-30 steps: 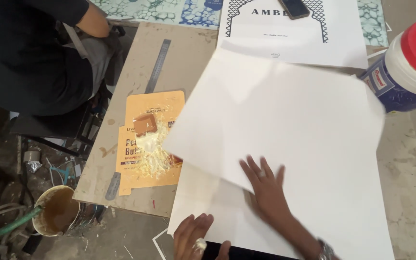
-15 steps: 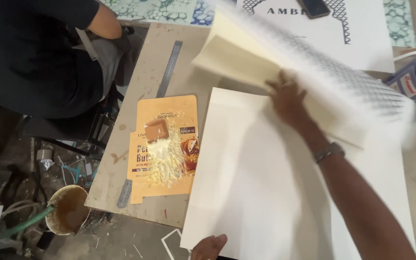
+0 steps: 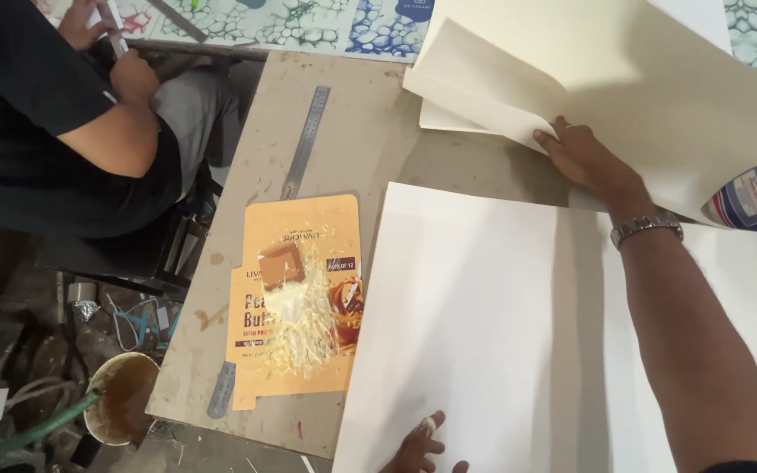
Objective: The person applies adhesive to a paper sheet and presses it onto a cardboard packaging flat by hand.
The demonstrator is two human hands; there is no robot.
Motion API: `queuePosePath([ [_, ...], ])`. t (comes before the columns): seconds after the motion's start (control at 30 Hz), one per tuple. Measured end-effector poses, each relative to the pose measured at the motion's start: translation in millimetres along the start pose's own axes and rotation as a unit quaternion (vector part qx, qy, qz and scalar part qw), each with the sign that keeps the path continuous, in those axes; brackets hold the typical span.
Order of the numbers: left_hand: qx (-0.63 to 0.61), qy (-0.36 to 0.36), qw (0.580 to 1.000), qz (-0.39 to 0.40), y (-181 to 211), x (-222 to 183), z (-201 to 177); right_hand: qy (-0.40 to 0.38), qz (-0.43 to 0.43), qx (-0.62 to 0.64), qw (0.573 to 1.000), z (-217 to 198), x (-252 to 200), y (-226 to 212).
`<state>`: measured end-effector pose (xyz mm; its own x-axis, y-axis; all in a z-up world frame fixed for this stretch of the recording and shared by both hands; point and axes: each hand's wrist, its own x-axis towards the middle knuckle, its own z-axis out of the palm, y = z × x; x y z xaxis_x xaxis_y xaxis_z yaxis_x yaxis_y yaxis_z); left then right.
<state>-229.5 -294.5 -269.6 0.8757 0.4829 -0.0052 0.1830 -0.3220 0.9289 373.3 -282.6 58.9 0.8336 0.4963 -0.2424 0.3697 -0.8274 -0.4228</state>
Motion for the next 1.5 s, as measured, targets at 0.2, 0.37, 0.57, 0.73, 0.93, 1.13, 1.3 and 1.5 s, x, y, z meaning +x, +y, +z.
queuePosePath([
  [0.2,0.003,0.068,0.994,0.09,212,90,-64,-0.034,0.038,0.019,0.999,-23,-16,-24],
  [0.37,0.0,0.134,0.99,0.047,228,97,-65,-0.034,0.038,-0.004,0.999,-12,6,-1],
  [0.57,-0.035,0.081,0.995,0.053,232,101,-77,-0.031,0.016,-0.015,0.999,-14,4,-3],
  [0.73,-0.018,0.054,0.997,0.06,223,100,-76,-0.049,0.051,-0.013,0.997,-26,-10,-30],
  [0.93,-0.013,0.046,0.998,0.05,227,98,-77,0.015,-0.052,-0.1,0.994,11,26,10],
  [1.13,-0.019,0.044,0.998,0.046,241,103,-88,0.181,-0.193,-0.139,0.954,38,-6,-6],
  [1.3,-0.031,0.058,0.998,0.024,258,113,-90,0.213,-0.299,0.06,0.928,64,-135,-55],
  [1.5,-0.023,0.051,0.998,-0.018,285,110,-103,0.107,-0.22,0.085,0.966,102,-250,-90],
])
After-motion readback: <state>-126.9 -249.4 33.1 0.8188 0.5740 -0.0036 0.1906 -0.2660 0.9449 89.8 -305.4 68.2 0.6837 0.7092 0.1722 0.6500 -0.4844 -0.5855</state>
